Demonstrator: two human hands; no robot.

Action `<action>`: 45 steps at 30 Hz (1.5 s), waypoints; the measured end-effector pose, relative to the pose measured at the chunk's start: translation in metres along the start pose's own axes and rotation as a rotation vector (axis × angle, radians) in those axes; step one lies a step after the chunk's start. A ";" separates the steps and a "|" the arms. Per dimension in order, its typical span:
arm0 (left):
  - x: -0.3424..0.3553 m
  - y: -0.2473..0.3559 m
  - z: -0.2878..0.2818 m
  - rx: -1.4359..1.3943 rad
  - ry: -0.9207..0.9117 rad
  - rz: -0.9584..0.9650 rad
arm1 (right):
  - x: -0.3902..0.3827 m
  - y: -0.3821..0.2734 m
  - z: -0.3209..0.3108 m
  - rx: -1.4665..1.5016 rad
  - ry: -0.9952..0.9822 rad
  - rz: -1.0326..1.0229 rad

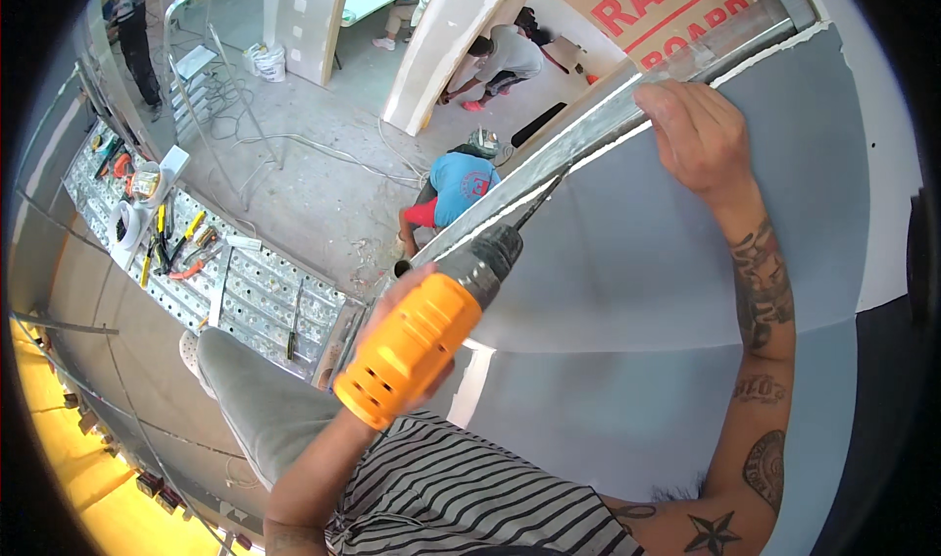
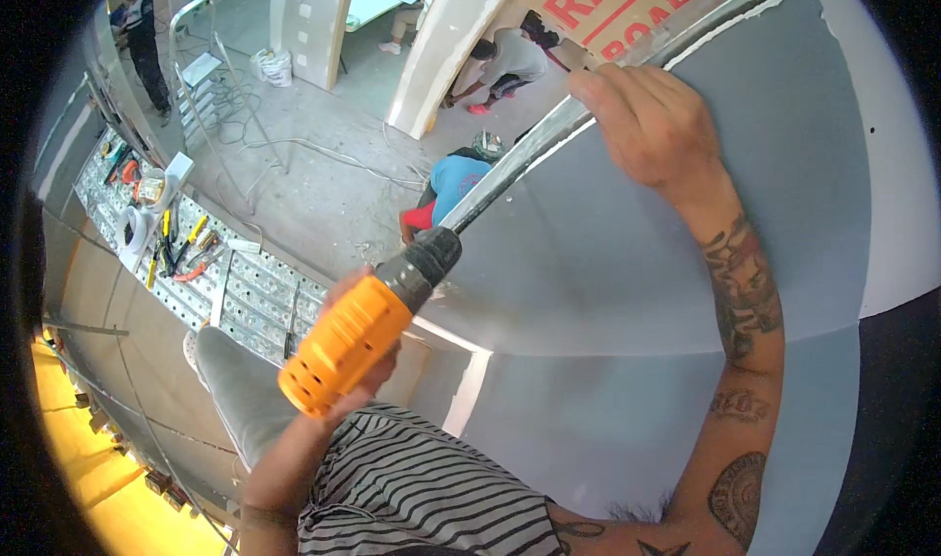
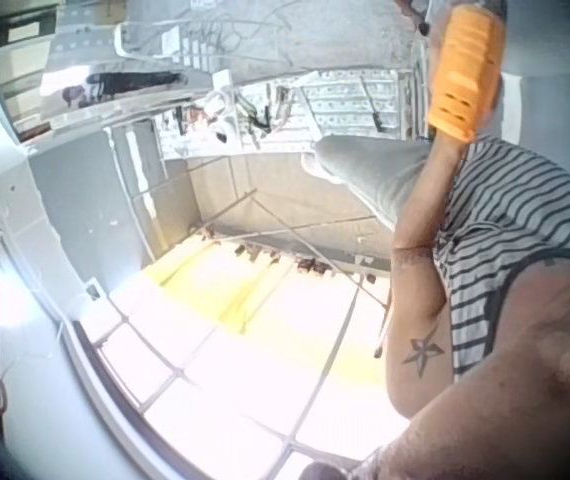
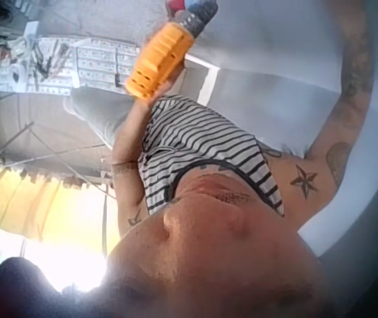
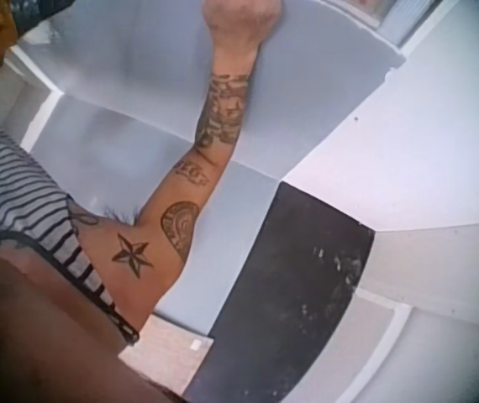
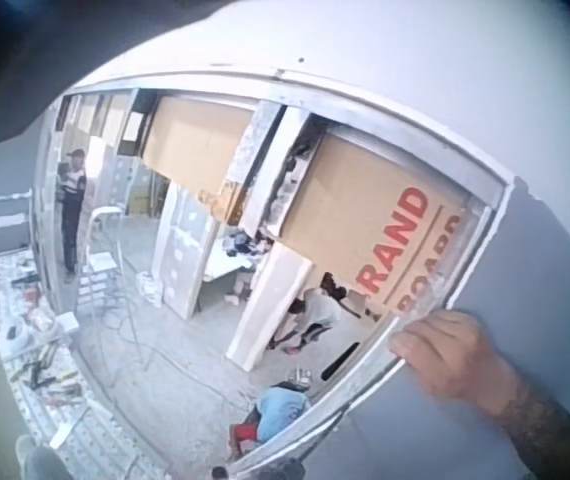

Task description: The person measures a drywall corner using a metal ruler, drills holes into the wall using an electric drill, and moves the scaffolding to measure another section of the wall.

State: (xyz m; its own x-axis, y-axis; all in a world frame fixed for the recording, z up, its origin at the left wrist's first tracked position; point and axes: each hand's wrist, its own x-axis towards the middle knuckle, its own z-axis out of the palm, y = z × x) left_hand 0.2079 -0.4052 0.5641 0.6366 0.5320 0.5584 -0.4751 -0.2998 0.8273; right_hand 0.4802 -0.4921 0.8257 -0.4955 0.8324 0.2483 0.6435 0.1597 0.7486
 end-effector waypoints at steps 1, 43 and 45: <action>-0.002 0.004 0.009 -0.004 0.043 -0.072 | 0.000 0.001 -0.001 -0.004 -0.001 0.002; -0.229 -0.393 -0.296 1.197 -0.525 -1.084 | 0.047 -0.461 0.222 1.254 -0.434 0.580; -0.253 -0.397 -0.296 1.194 -0.599 -1.018 | 0.049 -0.462 0.224 1.263 -0.449 0.565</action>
State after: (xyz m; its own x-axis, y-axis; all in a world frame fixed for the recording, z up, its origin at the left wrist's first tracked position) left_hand 0.0560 -0.1862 0.0759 0.6328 0.6028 -0.4860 0.7640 -0.5882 0.2652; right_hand 0.2898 -0.4064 0.3539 0.0614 0.9959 -0.0662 0.8788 -0.0853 -0.4695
